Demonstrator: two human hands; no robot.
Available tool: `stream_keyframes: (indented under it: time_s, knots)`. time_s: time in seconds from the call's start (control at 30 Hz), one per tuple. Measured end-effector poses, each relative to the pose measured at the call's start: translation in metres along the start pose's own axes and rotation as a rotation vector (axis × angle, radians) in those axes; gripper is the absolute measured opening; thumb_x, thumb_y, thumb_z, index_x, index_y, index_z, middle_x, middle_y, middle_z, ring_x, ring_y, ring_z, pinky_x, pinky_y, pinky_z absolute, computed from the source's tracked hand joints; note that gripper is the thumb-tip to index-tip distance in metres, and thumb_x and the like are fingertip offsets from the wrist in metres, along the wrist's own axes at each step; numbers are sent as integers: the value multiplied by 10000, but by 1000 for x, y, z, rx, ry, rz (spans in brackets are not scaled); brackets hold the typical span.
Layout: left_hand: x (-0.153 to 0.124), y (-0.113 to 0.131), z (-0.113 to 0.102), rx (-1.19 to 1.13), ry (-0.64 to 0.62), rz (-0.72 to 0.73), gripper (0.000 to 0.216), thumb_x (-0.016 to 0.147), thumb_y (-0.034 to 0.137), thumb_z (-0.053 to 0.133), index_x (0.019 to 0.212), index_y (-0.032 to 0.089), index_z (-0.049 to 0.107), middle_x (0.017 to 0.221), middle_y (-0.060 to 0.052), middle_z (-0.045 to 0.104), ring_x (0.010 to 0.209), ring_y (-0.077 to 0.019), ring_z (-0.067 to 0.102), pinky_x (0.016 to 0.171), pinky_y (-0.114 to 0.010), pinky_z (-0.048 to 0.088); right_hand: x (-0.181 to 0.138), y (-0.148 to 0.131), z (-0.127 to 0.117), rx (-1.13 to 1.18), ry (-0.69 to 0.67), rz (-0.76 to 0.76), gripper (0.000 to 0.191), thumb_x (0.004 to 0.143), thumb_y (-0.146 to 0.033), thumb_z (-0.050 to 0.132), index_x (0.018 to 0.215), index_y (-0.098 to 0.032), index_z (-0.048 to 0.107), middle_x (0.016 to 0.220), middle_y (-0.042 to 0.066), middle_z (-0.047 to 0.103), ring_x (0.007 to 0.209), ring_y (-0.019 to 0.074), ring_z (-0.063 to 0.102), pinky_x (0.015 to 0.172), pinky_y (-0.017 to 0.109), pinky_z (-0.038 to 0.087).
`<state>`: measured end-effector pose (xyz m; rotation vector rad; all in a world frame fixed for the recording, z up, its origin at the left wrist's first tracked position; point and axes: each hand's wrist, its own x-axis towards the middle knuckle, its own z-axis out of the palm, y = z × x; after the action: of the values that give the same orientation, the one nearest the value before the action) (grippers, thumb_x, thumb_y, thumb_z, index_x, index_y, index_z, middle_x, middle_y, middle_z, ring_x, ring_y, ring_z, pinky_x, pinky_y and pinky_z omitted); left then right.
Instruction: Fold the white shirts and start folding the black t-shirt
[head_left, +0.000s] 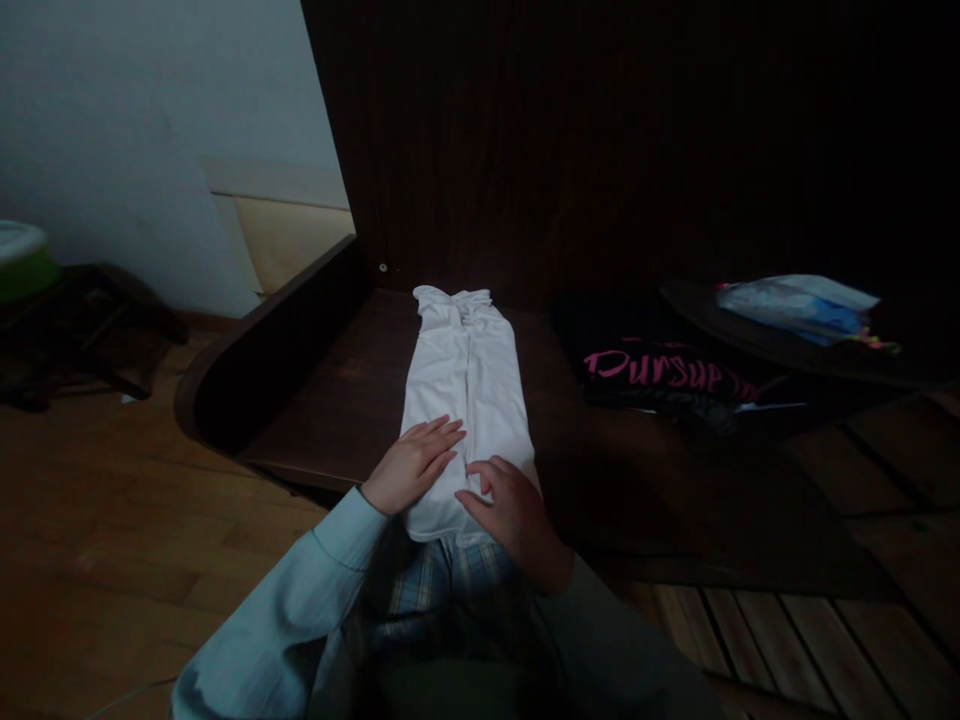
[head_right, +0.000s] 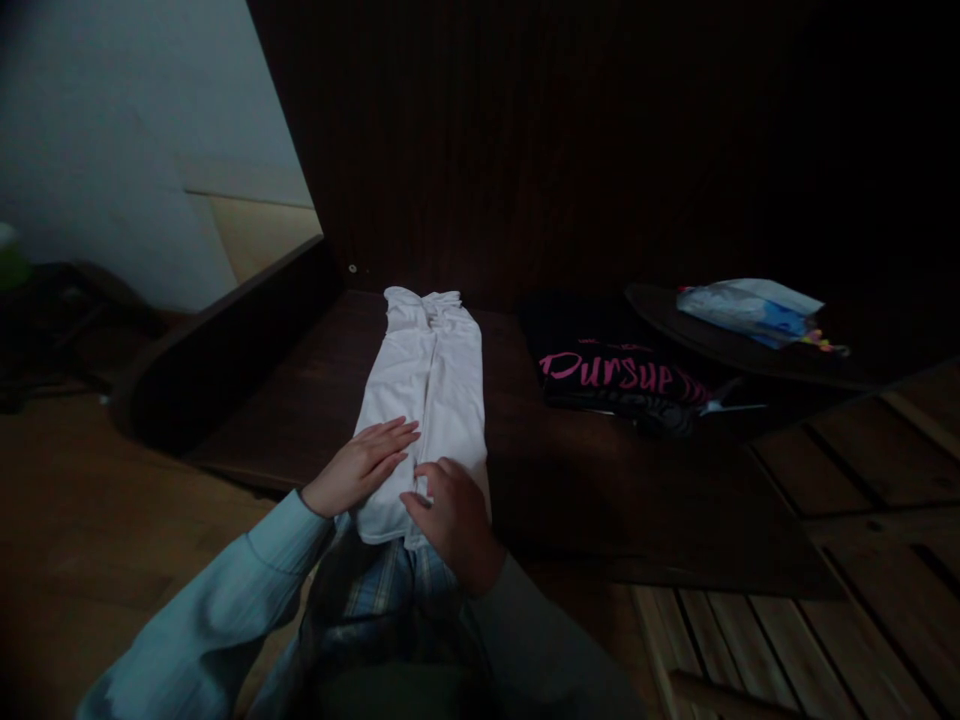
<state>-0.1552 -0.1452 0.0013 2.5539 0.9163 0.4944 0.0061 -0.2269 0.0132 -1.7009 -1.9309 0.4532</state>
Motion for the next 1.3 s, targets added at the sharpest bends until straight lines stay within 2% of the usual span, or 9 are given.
stream_keyframes:
  time_s: [0.2,0.43,0.63,0.8,1.03,1.2,1.3]
  knots:
    - [-2,3,-1,13,-2,-2,383,900,299,321,1255,252,455,1338,-11,441,1277,-171,316,1036,-403,300,1,-2,1,77,18,25,82,695,-179,570,656,-196,500,680,-15,514,610,116,478,568,227,358]
    - [-1,3,-2,23,-7,6,380,899,288,322,1250,240,459,1338,-12,441,1278,-166,313,1038,-393,297,-7,-2,5,291,68,105,53,680,-151,532,674,-192,499,643,-29,506,506,86,443,486,205,339]
    - [-1,5,-1,35,0,9,379,894,280,334,1250,244,459,1332,-19,448,1274,-171,321,1032,-399,306,-10,1,9,352,-12,68,26,722,-190,508,740,-206,497,628,-41,558,455,78,458,440,192,334]
    - [-1,7,-3,44,-1,12,378,894,302,342,1251,250,456,1336,-20,444,1271,-175,327,1028,-406,309,-20,-7,0,164,-101,53,166,731,-162,522,885,-213,491,723,-19,630,543,108,552,520,216,381]
    - [0,8,-4,66,-16,-2,376,894,308,346,1240,229,466,1336,-26,443,1273,-173,325,1034,-389,301,-39,-15,-5,-64,-309,-45,148,785,-121,485,894,-201,544,853,19,639,773,153,602,650,240,407]
    - [-1,10,-5,95,-30,16,406,881,372,370,1255,232,448,1356,-32,417,1280,-188,311,1037,-400,293,-54,-9,6,-219,-388,-112,95,804,-197,499,882,-196,552,819,21,631,717,165,593,579,257,395]
    - [-2,11,-6,119,-42,26,512,824,468,449,1268,212,434,1368,-60,396,1281,-222,307,1037,-416,288,-62,-7,11,-272,-362,-178,45,798,-194,496,811,-194,539,764,20,609,655,163,573,522,263,370]
